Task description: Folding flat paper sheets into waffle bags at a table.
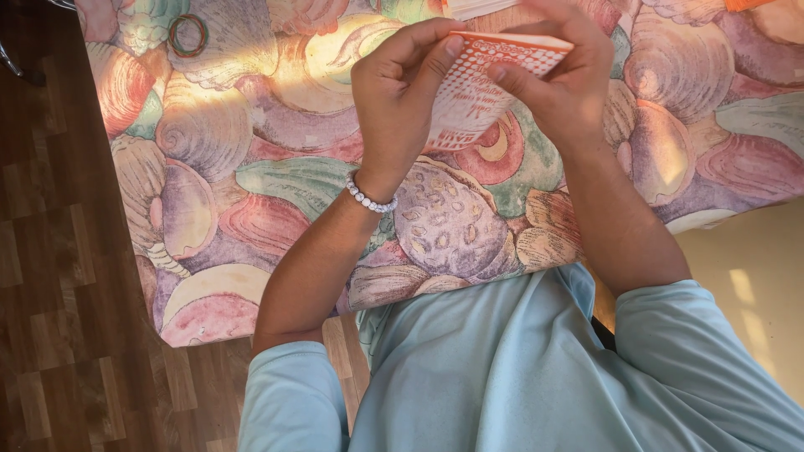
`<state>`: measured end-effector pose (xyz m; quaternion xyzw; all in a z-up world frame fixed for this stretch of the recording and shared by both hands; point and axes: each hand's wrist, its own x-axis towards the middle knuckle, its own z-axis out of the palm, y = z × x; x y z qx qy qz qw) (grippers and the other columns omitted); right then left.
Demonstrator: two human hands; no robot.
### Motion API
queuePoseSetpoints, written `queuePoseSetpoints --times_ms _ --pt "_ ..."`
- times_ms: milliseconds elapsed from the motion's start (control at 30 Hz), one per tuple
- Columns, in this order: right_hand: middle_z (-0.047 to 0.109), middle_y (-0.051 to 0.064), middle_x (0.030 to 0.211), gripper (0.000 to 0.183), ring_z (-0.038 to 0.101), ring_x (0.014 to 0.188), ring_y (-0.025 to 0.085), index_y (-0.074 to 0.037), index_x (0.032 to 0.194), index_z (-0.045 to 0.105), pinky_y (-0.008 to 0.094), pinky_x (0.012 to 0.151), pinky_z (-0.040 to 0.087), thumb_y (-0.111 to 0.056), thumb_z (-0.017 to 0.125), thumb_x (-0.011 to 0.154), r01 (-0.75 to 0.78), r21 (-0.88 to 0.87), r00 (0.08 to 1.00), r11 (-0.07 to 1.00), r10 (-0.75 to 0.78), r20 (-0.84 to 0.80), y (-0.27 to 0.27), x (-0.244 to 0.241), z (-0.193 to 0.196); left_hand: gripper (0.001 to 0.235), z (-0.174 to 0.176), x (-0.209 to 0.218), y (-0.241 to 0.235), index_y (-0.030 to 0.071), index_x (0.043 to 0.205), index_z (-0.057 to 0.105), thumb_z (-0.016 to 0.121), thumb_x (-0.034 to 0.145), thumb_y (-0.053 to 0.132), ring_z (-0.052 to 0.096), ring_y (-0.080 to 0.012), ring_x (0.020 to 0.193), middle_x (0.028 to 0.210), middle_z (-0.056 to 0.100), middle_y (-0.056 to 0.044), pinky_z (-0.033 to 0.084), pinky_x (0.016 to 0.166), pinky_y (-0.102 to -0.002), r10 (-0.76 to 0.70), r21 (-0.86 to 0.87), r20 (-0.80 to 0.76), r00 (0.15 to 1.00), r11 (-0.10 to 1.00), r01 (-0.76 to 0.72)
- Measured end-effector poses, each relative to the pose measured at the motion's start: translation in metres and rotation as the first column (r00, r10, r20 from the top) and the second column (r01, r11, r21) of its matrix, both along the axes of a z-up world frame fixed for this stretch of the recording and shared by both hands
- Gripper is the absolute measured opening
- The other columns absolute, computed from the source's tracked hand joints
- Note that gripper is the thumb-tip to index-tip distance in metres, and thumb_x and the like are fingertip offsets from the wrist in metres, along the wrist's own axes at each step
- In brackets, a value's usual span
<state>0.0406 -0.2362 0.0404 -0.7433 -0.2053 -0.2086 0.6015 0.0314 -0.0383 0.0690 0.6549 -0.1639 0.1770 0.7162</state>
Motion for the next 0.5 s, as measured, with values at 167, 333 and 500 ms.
queuePoseSetpoints --times_ms 167,333,500 --pt "0.068 0.029 0.113 0.037 0.072 0.104 0.039 0.009 0.122 0.053 0.045 0.089 0.063 0.008 0.083 0.101 -0.020 -0.092 0.917 0.996 0.054 0.394 0.004 -0.004 0.011 0.013 0.005 0.003 0.007 0.007 0.107 0.075 0.072 0.098 0.016 0.076 -0.0141 0.098 0.104 0.078 -0.005 0.064 0.090 -0.024 0.063 0.014 0.036 0.997 0.998 -0.063" --pt "0.072 0.031 0.112 0.023 0.075 0.099 0.038 0.010 0.107 0.070 0.043 0.086 0.062 -0.005 0.085 0.099 0.026 -0.268 0.897 0.963 0.095 0.431 0.004 -0.006 0.014 0.010 0.016 0.005 0.017 0.006 0.108 0.072 0.068 0.102 0.014 0.072 -0.0176 0.099 0.104 0.075 -0.007 0.061 0.090 -0.028 0.030 0.066 0.178 0.984 0.997 -0.042" --pt "0.070 0.022 0.104 0.026 0.071 0.088 0.033 0.007 0.105 0.072 0.039 0.070 0.060 -0.018 0.078 0.104 -0.015 -0.451 0.834 0.893 0.260 0.486 0.008 -0.005 0.023 0.003 0.032 0.007 0.043 0.000 0.103 0.075 0.075 0.100 0.002 0.072 -0.0200 0.084 0.093 0.076 -0.011 0.059 0.075 -0.030 0.081 0.228 0.357 0.931 0.959 -0.171"
